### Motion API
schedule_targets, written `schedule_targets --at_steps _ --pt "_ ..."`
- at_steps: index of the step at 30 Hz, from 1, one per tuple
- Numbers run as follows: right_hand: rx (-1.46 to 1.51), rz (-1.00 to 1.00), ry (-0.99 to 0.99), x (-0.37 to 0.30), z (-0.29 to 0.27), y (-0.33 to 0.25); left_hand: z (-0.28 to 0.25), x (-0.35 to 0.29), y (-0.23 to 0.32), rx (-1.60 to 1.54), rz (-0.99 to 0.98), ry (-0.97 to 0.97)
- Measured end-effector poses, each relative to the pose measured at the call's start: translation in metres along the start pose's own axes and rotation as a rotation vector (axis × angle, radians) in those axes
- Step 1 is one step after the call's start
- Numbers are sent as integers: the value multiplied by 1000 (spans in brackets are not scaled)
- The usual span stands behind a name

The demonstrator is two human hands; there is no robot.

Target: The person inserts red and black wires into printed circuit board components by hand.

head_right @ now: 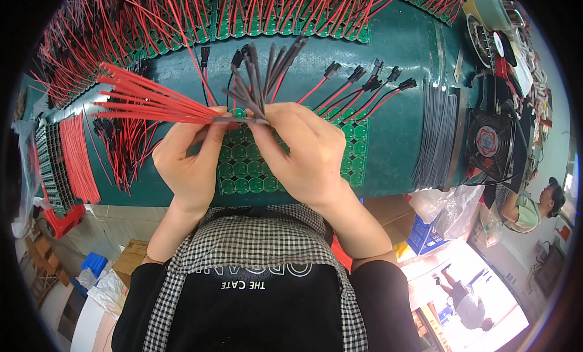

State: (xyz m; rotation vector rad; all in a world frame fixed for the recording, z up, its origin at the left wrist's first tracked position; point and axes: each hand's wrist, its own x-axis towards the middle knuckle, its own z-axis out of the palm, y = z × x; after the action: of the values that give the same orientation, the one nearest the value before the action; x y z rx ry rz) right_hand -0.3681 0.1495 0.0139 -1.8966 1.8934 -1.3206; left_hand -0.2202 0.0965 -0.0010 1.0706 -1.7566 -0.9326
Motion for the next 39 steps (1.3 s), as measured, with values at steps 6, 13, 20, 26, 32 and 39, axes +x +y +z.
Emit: schedule_targets --at_steps 6,13,20,26,32,39 --pt "12 -12 -1 0 0 0 1 -1 -1 5 13 7" --pt "36 -22 2 2 1 0 -1 3 5 124 94 -47" --pt "51 34 -32 4 2 -2 -1 4 5 164 137 -52" --pt "21 52 -58 9 5 -4 -3 -1 4 3 -14 24" --pt "16 231 -21 1 -6 -6 -3 -4 8 -120 -147 -23" --pt "30 286 2 -1 -12 -7 9 -4 7 -111 -88 -25"
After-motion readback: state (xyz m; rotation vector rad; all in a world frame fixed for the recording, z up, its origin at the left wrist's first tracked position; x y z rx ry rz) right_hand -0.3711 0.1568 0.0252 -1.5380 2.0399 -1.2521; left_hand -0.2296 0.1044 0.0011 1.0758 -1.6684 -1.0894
